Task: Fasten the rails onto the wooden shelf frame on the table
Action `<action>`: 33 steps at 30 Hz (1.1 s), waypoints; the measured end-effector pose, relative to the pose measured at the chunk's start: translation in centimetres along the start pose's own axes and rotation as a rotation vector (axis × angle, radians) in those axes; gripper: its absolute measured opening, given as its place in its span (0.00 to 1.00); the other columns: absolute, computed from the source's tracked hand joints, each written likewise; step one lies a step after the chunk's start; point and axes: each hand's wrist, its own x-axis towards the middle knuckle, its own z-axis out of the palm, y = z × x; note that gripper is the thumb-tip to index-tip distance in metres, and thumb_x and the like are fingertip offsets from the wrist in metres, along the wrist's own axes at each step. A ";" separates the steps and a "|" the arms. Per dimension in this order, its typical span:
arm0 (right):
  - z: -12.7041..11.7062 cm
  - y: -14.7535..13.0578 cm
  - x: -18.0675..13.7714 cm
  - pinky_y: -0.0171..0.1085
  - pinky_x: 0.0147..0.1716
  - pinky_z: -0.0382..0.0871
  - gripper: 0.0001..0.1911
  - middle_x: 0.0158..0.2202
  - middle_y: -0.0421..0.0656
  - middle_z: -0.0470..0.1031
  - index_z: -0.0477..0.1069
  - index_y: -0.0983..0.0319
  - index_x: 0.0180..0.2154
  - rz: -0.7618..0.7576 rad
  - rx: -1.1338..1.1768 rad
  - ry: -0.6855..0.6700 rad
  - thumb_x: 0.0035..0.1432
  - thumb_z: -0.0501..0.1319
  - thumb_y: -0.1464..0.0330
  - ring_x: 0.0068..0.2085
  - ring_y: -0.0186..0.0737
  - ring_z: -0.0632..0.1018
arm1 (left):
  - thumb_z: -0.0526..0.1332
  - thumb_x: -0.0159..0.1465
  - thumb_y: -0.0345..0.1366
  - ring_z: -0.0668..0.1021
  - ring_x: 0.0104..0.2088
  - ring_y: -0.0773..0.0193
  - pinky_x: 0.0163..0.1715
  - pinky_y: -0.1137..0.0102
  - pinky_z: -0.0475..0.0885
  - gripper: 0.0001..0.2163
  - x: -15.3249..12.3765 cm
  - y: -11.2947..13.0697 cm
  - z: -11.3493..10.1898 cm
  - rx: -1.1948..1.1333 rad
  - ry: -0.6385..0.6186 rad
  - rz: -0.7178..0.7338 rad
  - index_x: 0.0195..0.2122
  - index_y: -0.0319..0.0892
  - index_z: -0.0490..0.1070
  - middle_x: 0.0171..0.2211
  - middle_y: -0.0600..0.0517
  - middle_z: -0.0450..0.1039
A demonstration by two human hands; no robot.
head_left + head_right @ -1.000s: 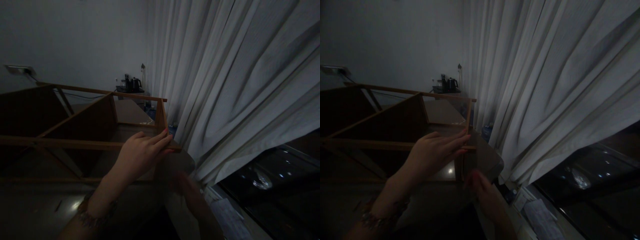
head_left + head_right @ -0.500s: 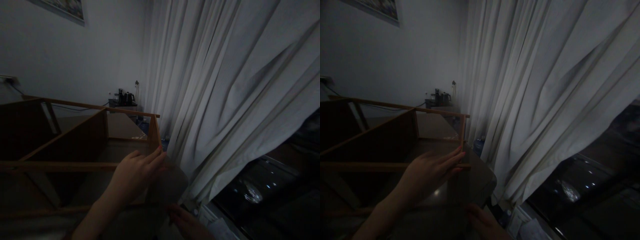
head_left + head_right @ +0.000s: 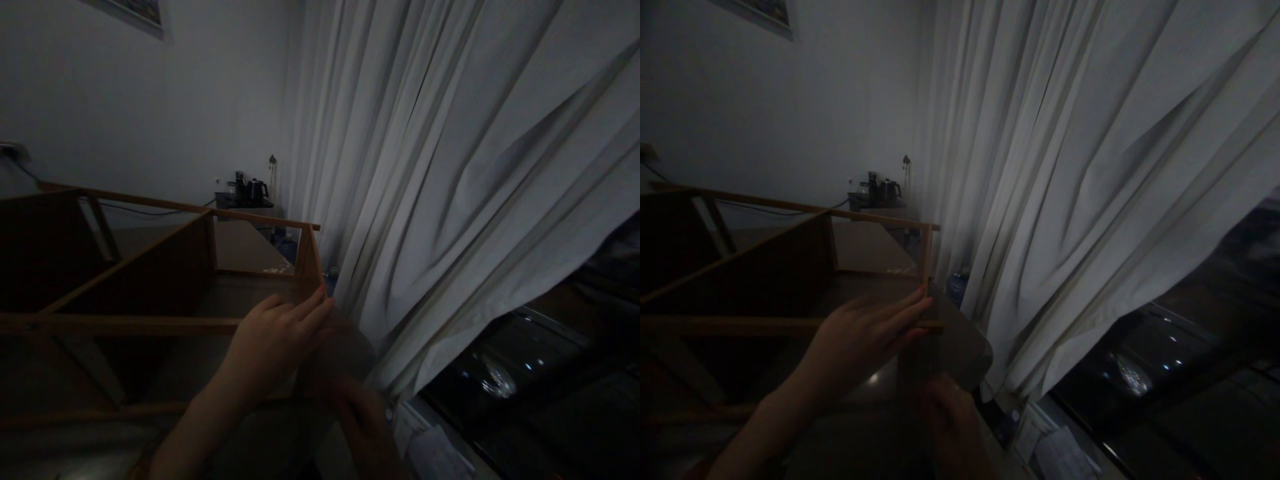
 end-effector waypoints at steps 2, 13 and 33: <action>-0.4 -0.2 0.2 0.31 0.43 0.77 0.16 0.44 0.44 0.82 0.75 0.53 0.52 -0.050 -0.009 -0.012 0.66 0.59 0.58 0.43 0.38 0.83 | 0.47 0.75 0.42 0.83 0.29 0.62 0.27 0.65 0.69 0.17 0.0 0.0 0.0 -0.003 0.008 -0.008 0.51 0.44 0.75 0.51 0.52 0.80; -0.7 -1.0 1.0 0.32 0.34 0.81 0.13 0.41 0.43 0.84 0.75 0.53 0.52 -0.139 -0.153 0.302 0.67 0.59 0.65 0.36 0.38 0.85 | 0.55 0.72 0.42 0.83 0.28 0.61 0.27 0.64 0.70 0.13 0.1 0.1 0.0 0.003 -0.011 -0.015 0.50 0.43 0.74 0.51 0.52 0.80; 0.7 -3.1 2.9 0.35 0.29 0.74 0.15 0.26 0.34 0.77 0.68 0.57 0.45 -0.392 -0.288 0.568 0.60 0.56 0.79 0.27 0.34 0.78 | 0.47 0.75 0.41 0.83 0.29 0.62 0.28 0.64 0.70 0.18 0.1 0.1 -0.1 -0.001 -0.002 0.000 0.51 0.43 0.74 0.52 0.51 0.79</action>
